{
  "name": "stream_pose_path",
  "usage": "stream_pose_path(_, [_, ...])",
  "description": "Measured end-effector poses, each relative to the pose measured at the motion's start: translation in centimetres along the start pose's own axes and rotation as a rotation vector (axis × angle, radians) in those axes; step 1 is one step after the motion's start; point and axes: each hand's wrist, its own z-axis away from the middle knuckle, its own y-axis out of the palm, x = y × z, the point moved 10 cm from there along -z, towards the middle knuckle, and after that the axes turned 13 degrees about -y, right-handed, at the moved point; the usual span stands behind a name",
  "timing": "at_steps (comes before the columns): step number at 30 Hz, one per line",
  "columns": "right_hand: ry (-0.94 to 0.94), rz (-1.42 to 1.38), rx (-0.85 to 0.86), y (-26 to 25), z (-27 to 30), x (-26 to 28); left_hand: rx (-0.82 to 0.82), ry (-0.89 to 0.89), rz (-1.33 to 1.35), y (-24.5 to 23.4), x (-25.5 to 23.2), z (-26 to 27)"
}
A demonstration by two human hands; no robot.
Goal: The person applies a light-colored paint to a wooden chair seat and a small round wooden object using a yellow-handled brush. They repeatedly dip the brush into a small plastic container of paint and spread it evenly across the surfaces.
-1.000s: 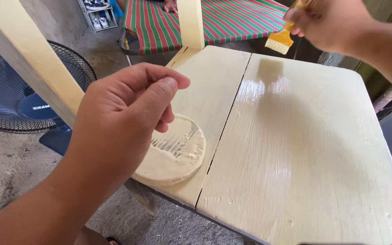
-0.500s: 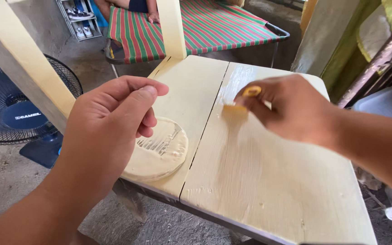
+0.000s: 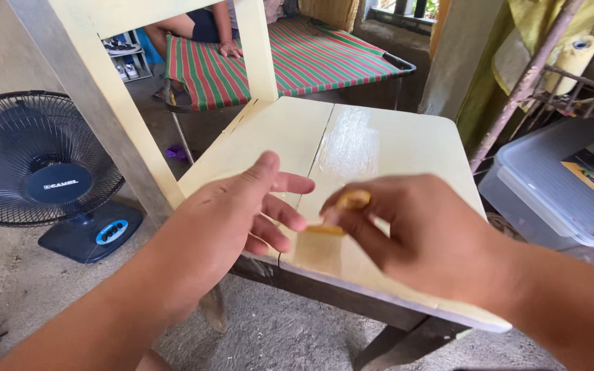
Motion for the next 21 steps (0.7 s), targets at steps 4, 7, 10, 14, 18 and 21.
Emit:
stream_pose_path(4, [0.144, -0.014, -0.124, -2.4, 0.7, -1.1, 0.215, -0.088, 0.099, 2.8, 1.1, 1.4])
stream_pose_path(7, [0.204, -0.166, -0.238, -3.5, 1.7, -1.7, 0.649, -0.004, 0.412, 5.6, -0.1, 4.1])
stream_pose_path(10, [0.266, -0.344, -0.367, -4.4, 2.8, -2.5, 0.968, 0.022, 0.654, 6.2, -1.1, 6.6])
stream_pose_path(14, [0.392, -0.520, -0.531, -5.3, 4.6, -4.0, 0.905, 0.036, 0.721, 4.3, -0.6, 6.4])
stream_pose_path(18, [0.513, -0.696, -0.643, -4.7, 6.0, -5.0, 0.862, 0.049, 0.782, 3.0, -0.2, 6.7])
stream_pose_path(21, [0.553, -0.836, -0.695, -3.4, 6.3, -4.9, 0.850, 0.046, 0.830, 2.6, -0.1, 7.0])
